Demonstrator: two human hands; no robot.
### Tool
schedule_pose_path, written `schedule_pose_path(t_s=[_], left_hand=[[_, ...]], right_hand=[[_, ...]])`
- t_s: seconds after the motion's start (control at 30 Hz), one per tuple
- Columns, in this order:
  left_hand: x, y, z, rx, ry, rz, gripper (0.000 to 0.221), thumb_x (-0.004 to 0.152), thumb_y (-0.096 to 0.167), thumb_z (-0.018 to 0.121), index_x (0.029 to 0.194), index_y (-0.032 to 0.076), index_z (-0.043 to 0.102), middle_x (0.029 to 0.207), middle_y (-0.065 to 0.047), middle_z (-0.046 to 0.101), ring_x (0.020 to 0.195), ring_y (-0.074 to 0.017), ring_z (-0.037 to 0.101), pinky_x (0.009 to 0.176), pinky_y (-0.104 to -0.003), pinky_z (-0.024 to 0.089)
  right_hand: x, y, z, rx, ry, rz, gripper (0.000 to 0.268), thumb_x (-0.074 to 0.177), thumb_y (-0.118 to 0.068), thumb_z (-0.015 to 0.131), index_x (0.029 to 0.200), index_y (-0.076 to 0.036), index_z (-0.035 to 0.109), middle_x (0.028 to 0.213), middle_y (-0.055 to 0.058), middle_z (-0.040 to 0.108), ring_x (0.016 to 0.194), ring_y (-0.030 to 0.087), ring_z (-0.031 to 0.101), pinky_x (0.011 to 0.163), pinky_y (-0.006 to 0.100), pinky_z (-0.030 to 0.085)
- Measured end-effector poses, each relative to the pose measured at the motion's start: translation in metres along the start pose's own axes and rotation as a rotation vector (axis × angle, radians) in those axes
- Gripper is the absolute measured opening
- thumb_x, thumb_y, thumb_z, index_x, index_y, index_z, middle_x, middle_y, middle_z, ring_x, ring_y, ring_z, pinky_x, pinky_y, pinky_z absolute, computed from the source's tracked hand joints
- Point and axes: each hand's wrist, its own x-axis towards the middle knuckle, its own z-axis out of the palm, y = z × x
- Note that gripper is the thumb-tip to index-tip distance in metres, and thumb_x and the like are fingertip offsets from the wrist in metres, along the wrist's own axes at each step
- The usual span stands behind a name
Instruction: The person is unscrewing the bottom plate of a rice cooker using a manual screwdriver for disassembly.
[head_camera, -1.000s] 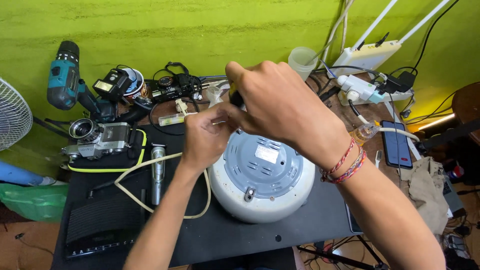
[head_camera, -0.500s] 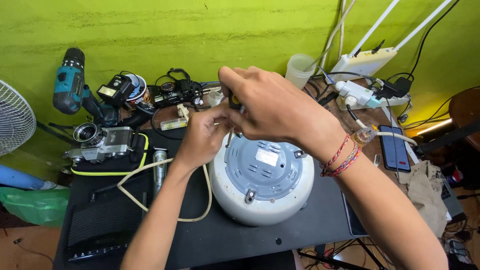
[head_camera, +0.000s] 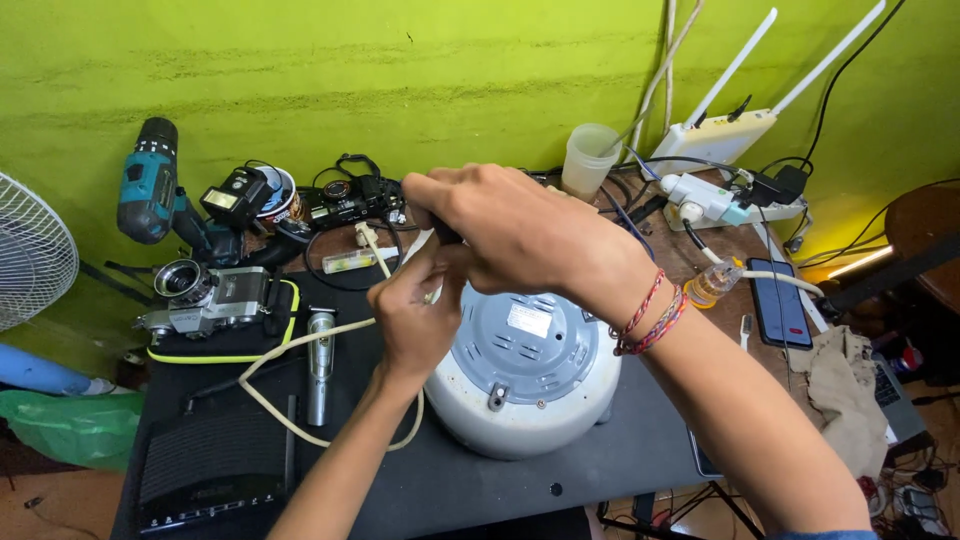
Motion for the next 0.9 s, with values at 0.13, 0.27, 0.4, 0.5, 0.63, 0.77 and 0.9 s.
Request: schedule_pose_path(t_s=[0.13,0.27,0.4,0.5,0.63,0.77,0.9], left_hand=[[0.031,0.008,-0.018,-0.398,-0.290,-0.297,0.015,0.101,0.015,0.065,0.101,0.010,0.079,0.087,-0.005,0.078,0.087,-0.0031,0.061,0.076,-0.032,0.064],[0.050,0.004,-0.017,-0.453,-0.506,-0.262,0.020,0.099,0.003,0.058,0.098,0.006,0.077,0.083,-0.009,0.075,0.086,-0.0140,0.063,0.078,-0.037,0.061],[0.040,-0.005,-0.007,-0.432,-0.451,-0.220,0.020,0.095,-0.005,0.061,0.094,0.006,0.078,0.076,-0.008,0.074,0.079,-0.0100,0.064,0.075,-0.034,0.060],[0.029,-0.009,-0.009,-0.470,-0.402,-0.224,0.019,0.094,-0.007,0.057,0.089,0.004,0.071,0.076,-0.006,0.070,0.075,-0.0096,0.061,0.070,-0.028,0.054],[0.028,0.001,-0.011,-0.464,-0.321,-0.194,0.018,0.096,-0.009,0.056,0.088,0.004,0.067,0.078,-0.003,0.068,0.074,-0.0098,0.064,0.069,-0.022,0.052],[0.014,0.007,0.002,-0.121,-0.172,-0.121,0.014,0.091,-0.002,0.065,0.090,0.011,0.070,0.069,0.004,0.067,0.068,-0.0016,0.069,0.062,-0.020,0.048],[0.000,0.000,0.016,0.062,0.086,0.026,0.036,0.086,-0.005,0.077,0.121,-0.003,0.069,0.095,-0.015,0.079,0.079,-0.0198,0.078,0.075,-0.031,0.068]], right_hand=[[-0.010,0.009,0.007,-0.001,0.143,0.044,0.034,0.085,-0.015,0.078,0.107,-0.003,0.055,0.089,0.019,0.068,0.084,0.047,0.072,0.072,0.056,0.059],[-0.020,0.008,0.007,0.012,0.151,0.128,0.034,0.090,-0.024,0.075,0.109,-0.002,0.056,0.088,0.021,0.071,0.083,0.046,0.074,0.069,0.054,0.060],[-0.020,0.004,0.005,-0.103,0.132,0.313,0.048,0.096,-0.046,0.068,0.109,-0.001,0.055,0.081,0.028,0.071,0.073,0.049,0.073,0.066,0.056,0.059],[-0.014,0.006,0.015,-0.157,0.133,0.304,0.040,0.099,-0.037,0.070,0.100,-0.003,0.048,0.067,0.021,0.064,0.056,0.048,0.061,0.054,0.054,0.049],[-0.008,0.002,0.005,-0.070,0.069,0.270,0.037,0.099,-0.035,0.070,0.107,-0.006,0.047,0.071,0.021,0.066,0.070,0.059,0.058,0.053,0.059,0.044],[-0.007,0.021,0.003,0.067,0.116,0.009,0.034,0.095,-0.019,0.075,0.105,-0.003,0.047,0.079,0.016,0.070,0.062,0.044,0.065,0.053,0.049,0.045],[-0.008,0.017,-0.008,0.092,0.031,-0.037,0.033,0.091,-0.012,0.074,0.099,-0.008,0.043,0.091,0.014,0.065,0.070,0.042,0.062,0.055,0.049,0.041]])
